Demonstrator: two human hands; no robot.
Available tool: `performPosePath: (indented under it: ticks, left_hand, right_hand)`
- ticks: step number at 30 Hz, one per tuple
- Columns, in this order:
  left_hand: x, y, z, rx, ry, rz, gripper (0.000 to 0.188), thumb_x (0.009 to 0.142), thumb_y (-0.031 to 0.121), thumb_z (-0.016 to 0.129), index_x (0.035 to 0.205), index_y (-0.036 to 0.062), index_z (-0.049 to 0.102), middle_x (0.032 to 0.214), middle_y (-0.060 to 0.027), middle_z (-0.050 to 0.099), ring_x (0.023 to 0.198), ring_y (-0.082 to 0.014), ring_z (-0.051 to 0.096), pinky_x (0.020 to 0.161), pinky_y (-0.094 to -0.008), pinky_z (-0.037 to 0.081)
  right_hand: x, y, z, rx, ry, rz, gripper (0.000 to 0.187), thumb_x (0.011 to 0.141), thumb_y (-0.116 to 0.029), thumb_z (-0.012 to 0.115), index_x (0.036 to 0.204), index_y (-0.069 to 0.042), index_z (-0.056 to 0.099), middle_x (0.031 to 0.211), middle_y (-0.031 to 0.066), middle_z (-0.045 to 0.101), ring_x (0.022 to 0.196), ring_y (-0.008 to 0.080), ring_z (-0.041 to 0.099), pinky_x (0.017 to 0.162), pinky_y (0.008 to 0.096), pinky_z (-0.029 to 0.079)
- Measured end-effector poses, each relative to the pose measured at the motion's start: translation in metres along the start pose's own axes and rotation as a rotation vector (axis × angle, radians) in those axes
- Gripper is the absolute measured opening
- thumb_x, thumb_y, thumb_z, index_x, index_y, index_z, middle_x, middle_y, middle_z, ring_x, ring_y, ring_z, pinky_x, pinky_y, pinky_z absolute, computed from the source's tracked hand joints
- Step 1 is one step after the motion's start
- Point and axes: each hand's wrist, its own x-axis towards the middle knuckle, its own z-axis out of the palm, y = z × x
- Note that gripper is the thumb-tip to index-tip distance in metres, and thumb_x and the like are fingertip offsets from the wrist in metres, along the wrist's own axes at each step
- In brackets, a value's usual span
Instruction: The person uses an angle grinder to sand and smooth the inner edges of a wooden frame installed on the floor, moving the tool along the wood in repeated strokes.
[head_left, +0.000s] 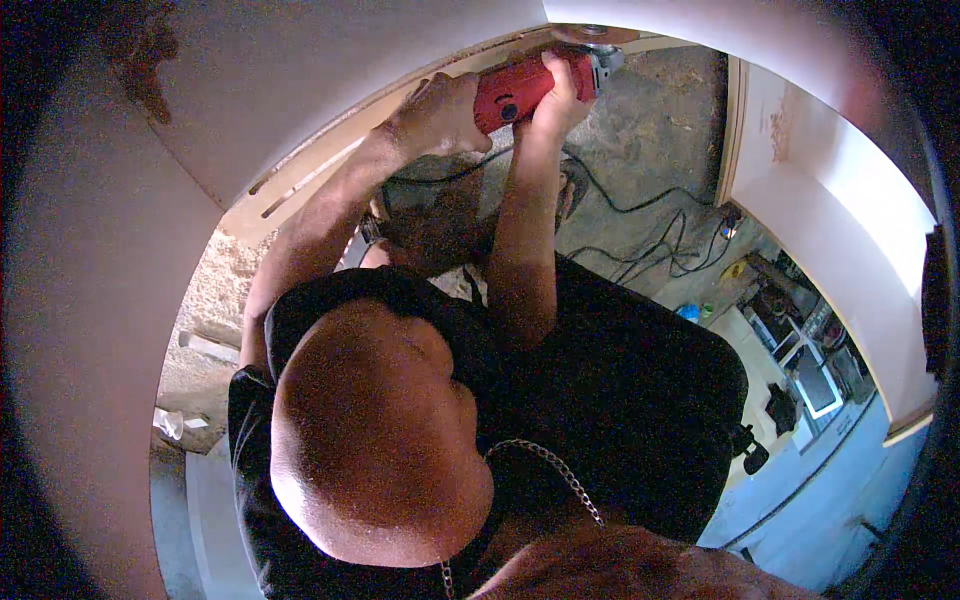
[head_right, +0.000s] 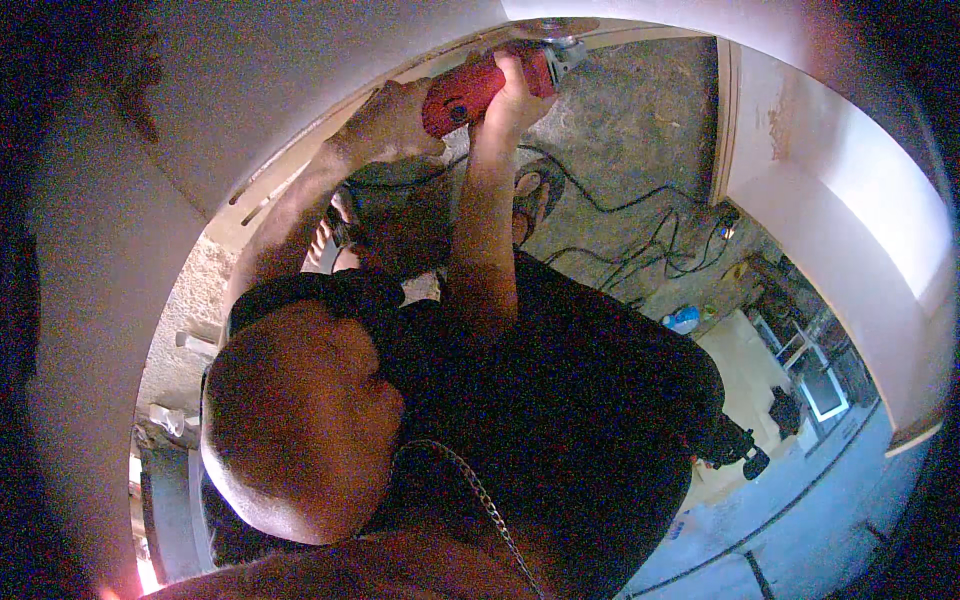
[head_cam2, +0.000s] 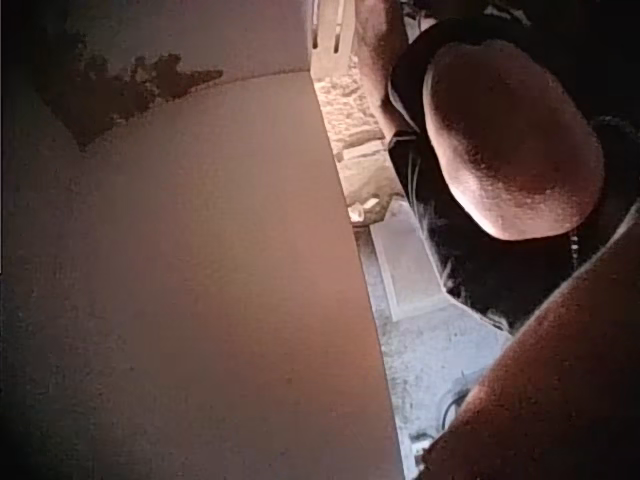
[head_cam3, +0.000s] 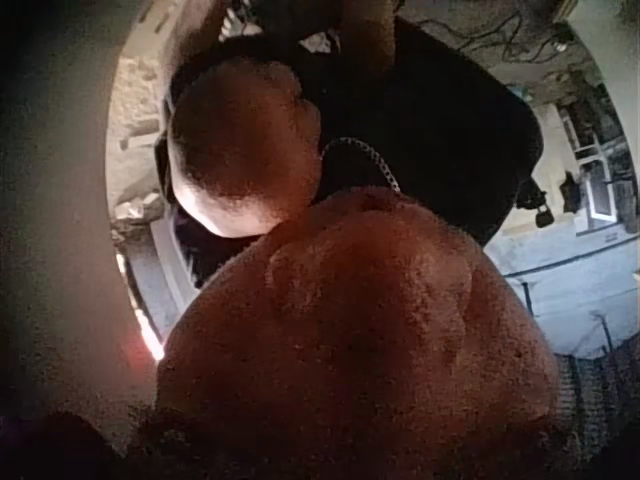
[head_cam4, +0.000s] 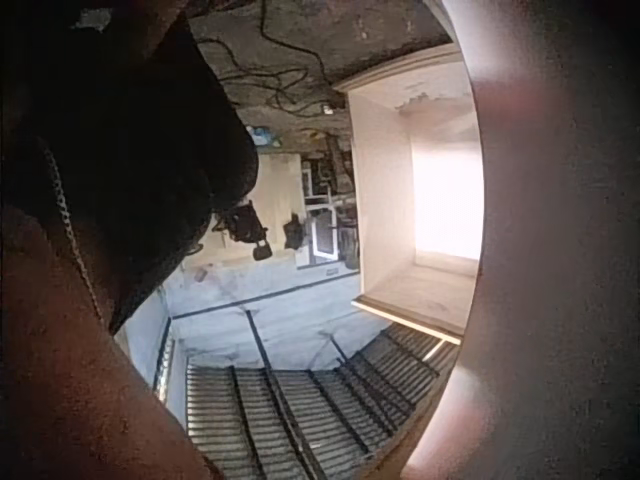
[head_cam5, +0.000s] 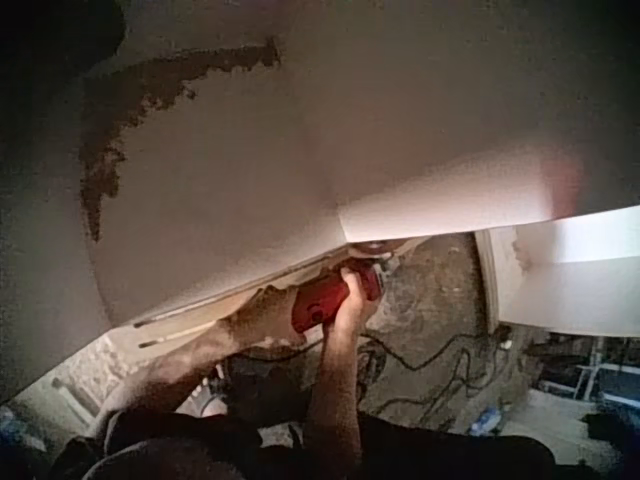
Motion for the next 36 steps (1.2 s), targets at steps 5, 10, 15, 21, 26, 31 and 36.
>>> performPosePath:
  ticks: [5, 10, 15, 21, 26, 31, 36]
  left_hand:
    - [0.008, -0.012, 0.005, 0.044, -0.065, -0.054, 0.056, 0.058, 0.030, 0.079, 0.101, -0.0035, 0.065, 0.086, -0.0251, 0.071, 0.082, -0.0389, 0.072, 0.082, -0.0456, 0.059]
    - [0.008, -0.021, 0.013, -0.002, -0.029, -0.075, 0.066, 0.058, 0.029, 0.081, 0.115, 0.0021, 0.063, 0.087, -0.0208, 0.072, 0.078, -0.0368, 0.072, 0.080, -0.0454, 0.058]
    - [0.008, -0.015, 0.010, -0.019, 0.025, 0.040, 0.060, 0.061, 0.029, 0.080, 0.113, 0.0047, 0.063, 0.079, -0.0167, 0.072, 0.067, -0.0330, 0.071, 0.072, -0.0450, 0.059]
    - [0.009, -0.016, 0.009, 0.045, 0.001, -0.034, 0.056, 0.064, 0.031, 0.080, 0.112, 0.0063, 0.063, 0.077, -0.0155, 0.072, 0.066, -0.0319, 0.071, 0.068, -0.0440, 0.060]
    - [0.012, -0.009, 0.005, 0.010, -0.016, -0.014, 0.051, 0.061, 0.031, 0.080, 0.094, -0.0054, 0.066, 0.073, -0.0228, 0.070, 0.070, -0.0366, 0.073, 0.075, -0.0440, 0.061]
    - [0.013, -0.011, 0.004, -0.004, -0.050, -0.028, 0.051, 0.061, 0.031, 0.080, 0.094, -0.0052, 0.066, 0.072, -0.0222, 0.070, 0.069, -0.0353, 0.073, 0.075, -0.0436, 0.061]
    - [0.018, -0.020, 0.012, 0.062, 0.002, 0.023, 0.066, 0.059, 0.031, 0.084, 0.115, 0.0013, 0.065, 0.089, -0.0205, 0.073, 0.081, -0.0369, 0.073, 0.081, -0.0448, 0.058]
  right_hand:
    - [0.000, 0.008, 0.002, -0.003, 0.068, 0.007, 0.052, 0.067, 0.003, 0.078, 0.116, 0.002, 0.061, 0.102, 0.0120, 0.069, 0.090, 0.0251, 0.068, 0.084, 0.0394, 0.058]
    - [-0.004, 0.006, 0.005, -0.029, 0.013, 0.005, 0.051, 0.067, 0.001, 0.079, 0.115, 0.002, 0.061, 0.102, 0.0104, 0.069, 0.091, 0.0245, 0.067, 0.086, 0.0388, 0.057]
    - [-0.001, 0.001, 0.005, -0.052, 0.058, 0.000, 0.044, 0.068, 0.000, 0.078, 0.110, 0.001, 0.064, 0.101, 0.0098, 0.069, 0.087, 0.0243, 0.068, 0.081, 0.0389, 0.058]
    - [-0.008, -0.004, 0.014, -0.022, 0.036, 0.068, 0.042, 0.068, 0.000, 0.077, 0.108, 0.000, 0.065, 0.102, 0.0098, 0.069, 0.087, 0.0246, 0.069, 0.080, 0.0384, 0.059]
    - [0.013, 0.012, -0.005, -0.074, 0.027, -0.051, 0.039, 0.069, -0.002, 0.076, 0.107, 0.000, 0.066, 0.101, 0.0094, 0.069, 0.087, 0.0244, 0.068, 0.082, 0.0386, 0.058]
    - [0.015, 0.016, -0.006, -0.139, 0.029, -0.092, 0.036, 0.071, -0.002, 0.072, 0.107, -0.004, 0.066, 0.096, 0.0061, 0.067, 0.082, 0.0231, 0.066, 0.074, 0.0372, 0.058]
    - [0.006, 0.004, 0.008, -0.090, 0.008, -0.067, 0.034, 0.072, -0.003, 0.071, 0.105, -0.003, 0.067, 0.096, 0.0066, 0.067, 0.084, 0.0235, 0.067, 0.076, 0.0381, 0.058]
